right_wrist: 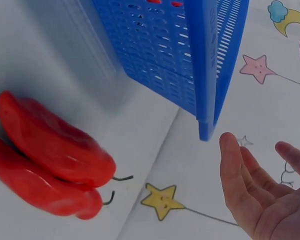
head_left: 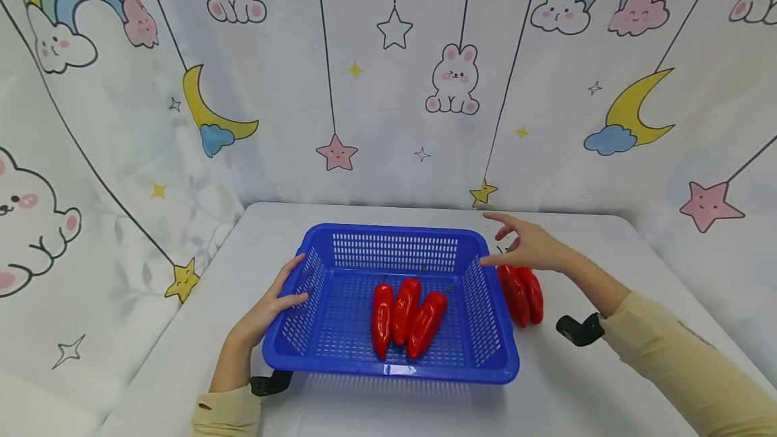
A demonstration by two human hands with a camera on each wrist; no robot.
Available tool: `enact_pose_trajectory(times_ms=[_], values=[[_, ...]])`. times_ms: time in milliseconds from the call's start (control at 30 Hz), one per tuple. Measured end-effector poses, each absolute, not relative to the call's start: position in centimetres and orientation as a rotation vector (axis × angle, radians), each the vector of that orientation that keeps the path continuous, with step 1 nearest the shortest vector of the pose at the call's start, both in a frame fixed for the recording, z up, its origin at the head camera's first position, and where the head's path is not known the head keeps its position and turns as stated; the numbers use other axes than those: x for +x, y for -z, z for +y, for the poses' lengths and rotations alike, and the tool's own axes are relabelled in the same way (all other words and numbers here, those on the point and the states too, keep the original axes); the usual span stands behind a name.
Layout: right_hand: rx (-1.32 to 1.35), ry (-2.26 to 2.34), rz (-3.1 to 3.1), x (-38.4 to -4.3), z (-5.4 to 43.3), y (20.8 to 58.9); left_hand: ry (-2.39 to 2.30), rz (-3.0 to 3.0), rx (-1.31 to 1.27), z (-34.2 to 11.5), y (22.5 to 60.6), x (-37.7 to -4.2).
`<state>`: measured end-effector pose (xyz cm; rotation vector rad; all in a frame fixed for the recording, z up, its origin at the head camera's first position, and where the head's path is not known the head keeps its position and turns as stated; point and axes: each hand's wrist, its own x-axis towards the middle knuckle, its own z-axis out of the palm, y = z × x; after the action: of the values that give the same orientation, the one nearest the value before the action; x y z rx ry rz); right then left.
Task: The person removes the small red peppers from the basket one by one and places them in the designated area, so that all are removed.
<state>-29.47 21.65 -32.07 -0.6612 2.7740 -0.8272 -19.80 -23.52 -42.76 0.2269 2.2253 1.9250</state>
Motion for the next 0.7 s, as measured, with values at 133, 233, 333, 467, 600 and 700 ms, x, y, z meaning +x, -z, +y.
enact_pose_trajectory(times_ms=[133,233,333,467,600,700], values=[[-0.685,0.817,2.778,-29.4,20.8,31.8,-1.925,2.226,0.226,-23.5,42.7,-19.8],[-0.708,0.817,2.776,-29.4,20.2,31.6,-1.923,2.233,0.227,-23.5,42.7,-19.8],[-0.737,0.819,2.770,-29.4,19.6,31.5,-1.928,2.232,0.230,-23.6,42.7,-19.7],[-0.766,0.833,2.753,-29.4,18.7,31.5,-1.935,2.221,0.226,-23.6,42.7,-19.7],[-0.781,0.862,2.730,-29.4,17.9,31.5,-1.930,2.228,0.229,-23.6,42.7,-19.7],[-0.789,0.857,2.730,-29.3,17.2,31.4,-1.924,2.234,0.232,-23.5,42.6,-19.8]])
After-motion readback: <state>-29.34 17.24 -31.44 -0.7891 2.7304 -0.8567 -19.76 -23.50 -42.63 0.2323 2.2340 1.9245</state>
